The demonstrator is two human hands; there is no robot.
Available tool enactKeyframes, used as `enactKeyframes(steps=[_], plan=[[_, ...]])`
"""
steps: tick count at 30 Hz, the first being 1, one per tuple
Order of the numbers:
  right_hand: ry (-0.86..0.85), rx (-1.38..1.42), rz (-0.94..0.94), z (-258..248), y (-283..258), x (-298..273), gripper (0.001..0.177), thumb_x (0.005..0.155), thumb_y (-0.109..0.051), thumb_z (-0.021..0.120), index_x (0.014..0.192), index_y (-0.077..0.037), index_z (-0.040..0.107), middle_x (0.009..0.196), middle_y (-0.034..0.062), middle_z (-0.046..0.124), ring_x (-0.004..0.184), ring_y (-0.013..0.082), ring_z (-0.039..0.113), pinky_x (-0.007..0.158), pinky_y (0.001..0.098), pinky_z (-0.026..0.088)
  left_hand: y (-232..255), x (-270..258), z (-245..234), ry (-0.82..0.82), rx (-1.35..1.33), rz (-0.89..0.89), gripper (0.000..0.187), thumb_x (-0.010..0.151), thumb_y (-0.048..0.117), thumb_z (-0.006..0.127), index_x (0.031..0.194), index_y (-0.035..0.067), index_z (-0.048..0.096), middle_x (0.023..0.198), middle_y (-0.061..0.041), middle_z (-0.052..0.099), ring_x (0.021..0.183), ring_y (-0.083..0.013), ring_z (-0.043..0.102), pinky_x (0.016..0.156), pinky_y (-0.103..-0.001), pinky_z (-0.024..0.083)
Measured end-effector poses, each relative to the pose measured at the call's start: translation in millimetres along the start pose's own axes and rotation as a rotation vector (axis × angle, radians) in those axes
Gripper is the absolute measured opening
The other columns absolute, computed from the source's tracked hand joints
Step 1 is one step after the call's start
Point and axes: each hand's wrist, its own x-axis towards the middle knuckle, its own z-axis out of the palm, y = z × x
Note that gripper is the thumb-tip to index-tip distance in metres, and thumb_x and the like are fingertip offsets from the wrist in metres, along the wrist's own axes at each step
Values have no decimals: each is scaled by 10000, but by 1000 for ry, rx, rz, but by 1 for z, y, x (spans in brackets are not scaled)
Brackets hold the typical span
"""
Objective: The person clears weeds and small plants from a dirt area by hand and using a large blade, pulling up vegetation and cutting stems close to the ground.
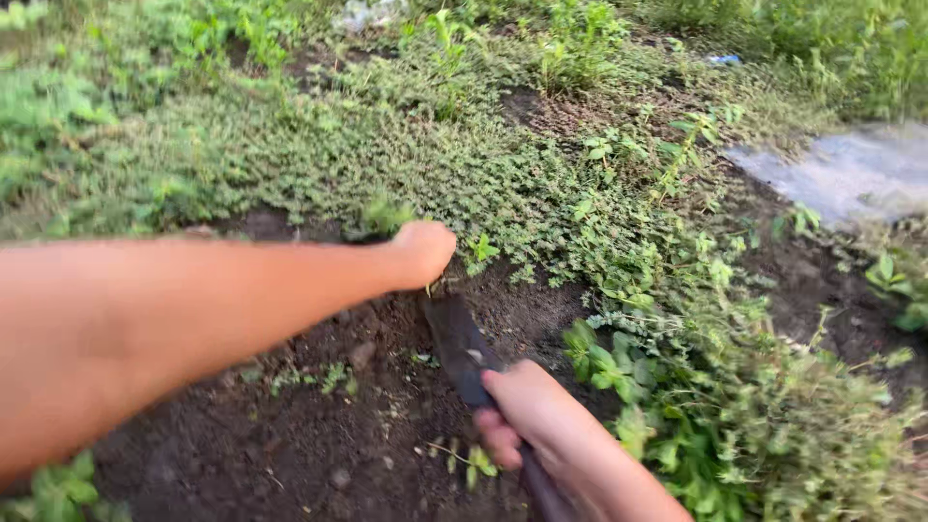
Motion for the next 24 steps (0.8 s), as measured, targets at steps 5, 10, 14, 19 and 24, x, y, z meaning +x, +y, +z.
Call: enactKeyframes(steps=[5,10,14,19,24], plan=[[197,12,17,31,17,-17,292,1068,-301,440,1031,-33,550,610,83,553,346,169,416,335,349,346,-18,33,-39,-211,126,96,216,832,235,775,921,39,766,992,-161,746,948,-343,719,772,-483,597],[249,-100,74,22,10,-17,296,1064,-298,444,1014,-25,547,607,85,536,336,183,397,317,391,346,-52,4,-39,-152,50,42,258,811,271,790,926,40,772,993,-168,749,939,-351,722,774,-475,580],[388,-632,-105,31,-11,25,386,1064,-310,513,910,33,602,601,95,642,362,171,566,334,356,466,-37,21,-59,-174,87,44,231,837,255,756,939,49,786,991,-155,768,918,-334,745,747,-469,606],[310,-494,-57,-2,-37,25,341,1051,-290,511,946,15,621,617,122,624,360,192,477,337,386,406,-37,29,-71,-214,112,15,243,843,231,743,932,5,735,973,-183,742,880,-340,744,709,-480,623],[374,-742,-114,-13,-68,19,399,1058,-285,508,972,84,636,633,107,645,360,189,535,338,375,450,-67,20,-66,-29,-45,-97,170,818,147,705,896,6,757,979,-204,745,923,-365,729,788,-492,582]])
